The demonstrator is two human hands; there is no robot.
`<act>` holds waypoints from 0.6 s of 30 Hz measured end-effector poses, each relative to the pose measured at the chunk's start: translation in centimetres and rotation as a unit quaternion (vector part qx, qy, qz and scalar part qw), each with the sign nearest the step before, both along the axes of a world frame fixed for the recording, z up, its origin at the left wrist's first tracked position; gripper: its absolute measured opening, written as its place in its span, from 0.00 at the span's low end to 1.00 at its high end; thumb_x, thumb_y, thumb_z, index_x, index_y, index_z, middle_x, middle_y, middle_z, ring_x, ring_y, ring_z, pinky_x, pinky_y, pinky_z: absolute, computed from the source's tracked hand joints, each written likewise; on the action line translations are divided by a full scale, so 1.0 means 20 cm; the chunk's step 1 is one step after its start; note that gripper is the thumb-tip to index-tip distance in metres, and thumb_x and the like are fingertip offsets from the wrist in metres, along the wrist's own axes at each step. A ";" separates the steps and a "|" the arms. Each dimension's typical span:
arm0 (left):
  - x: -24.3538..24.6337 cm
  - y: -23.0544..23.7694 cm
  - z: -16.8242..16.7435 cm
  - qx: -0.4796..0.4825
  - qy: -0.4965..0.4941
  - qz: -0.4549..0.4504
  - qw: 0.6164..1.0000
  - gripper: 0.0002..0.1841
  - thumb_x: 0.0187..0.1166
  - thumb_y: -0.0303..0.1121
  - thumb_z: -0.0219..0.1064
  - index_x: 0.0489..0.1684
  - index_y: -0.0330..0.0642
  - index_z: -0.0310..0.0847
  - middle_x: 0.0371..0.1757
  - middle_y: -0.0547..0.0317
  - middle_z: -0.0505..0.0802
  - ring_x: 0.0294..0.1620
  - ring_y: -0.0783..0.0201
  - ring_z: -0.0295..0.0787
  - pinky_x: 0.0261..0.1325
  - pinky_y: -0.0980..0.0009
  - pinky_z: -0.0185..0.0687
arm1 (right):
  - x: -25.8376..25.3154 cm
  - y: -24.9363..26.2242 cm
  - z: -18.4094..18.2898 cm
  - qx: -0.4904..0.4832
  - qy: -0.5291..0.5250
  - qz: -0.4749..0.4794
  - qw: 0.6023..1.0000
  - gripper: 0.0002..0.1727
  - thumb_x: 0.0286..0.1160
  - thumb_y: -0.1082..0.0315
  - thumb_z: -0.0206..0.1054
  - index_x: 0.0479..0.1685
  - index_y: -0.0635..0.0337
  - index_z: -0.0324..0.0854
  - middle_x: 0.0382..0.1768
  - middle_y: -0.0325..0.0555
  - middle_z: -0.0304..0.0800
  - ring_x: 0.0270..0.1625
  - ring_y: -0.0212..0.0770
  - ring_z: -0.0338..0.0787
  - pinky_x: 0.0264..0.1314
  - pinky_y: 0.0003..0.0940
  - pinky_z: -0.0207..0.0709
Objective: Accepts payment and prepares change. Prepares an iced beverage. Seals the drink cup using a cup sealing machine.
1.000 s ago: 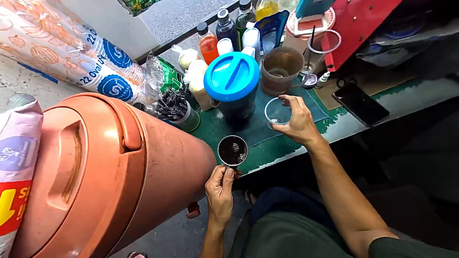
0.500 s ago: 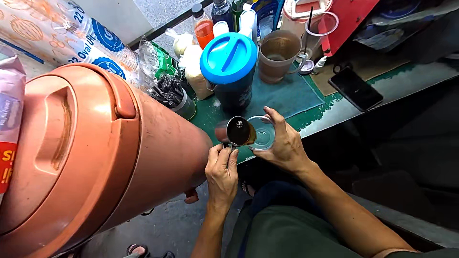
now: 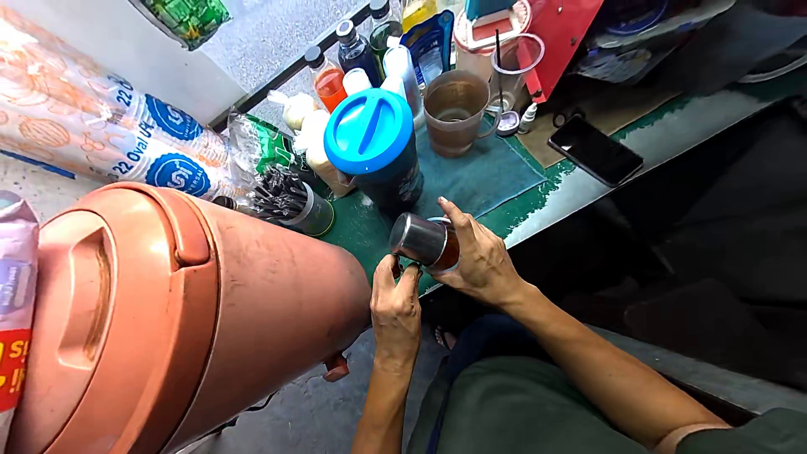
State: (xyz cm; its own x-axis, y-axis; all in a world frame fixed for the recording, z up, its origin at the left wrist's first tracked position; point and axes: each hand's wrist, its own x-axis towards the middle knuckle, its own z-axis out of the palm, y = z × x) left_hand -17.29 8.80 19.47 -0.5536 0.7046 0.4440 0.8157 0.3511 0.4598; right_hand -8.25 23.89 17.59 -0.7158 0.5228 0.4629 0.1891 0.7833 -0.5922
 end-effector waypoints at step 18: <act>-0.14 0.08 -0.67 0.082 -0.434 0.092 0.892 0.20 0.93 0.35 0.49 0.62 0.20 0.75 0.45 0.42 0.92 0.38 0.61 0.93 0.48 0.62 0.92 | 0.49 -0.10 -0.10 -0.091 0.031 -0.148 0.984 0.57 0.47 0.44 0.88 0.82 0.67 0.70 0.69 0.58 0.87 0.68 0.47 0.89 0.70 0.43 0.86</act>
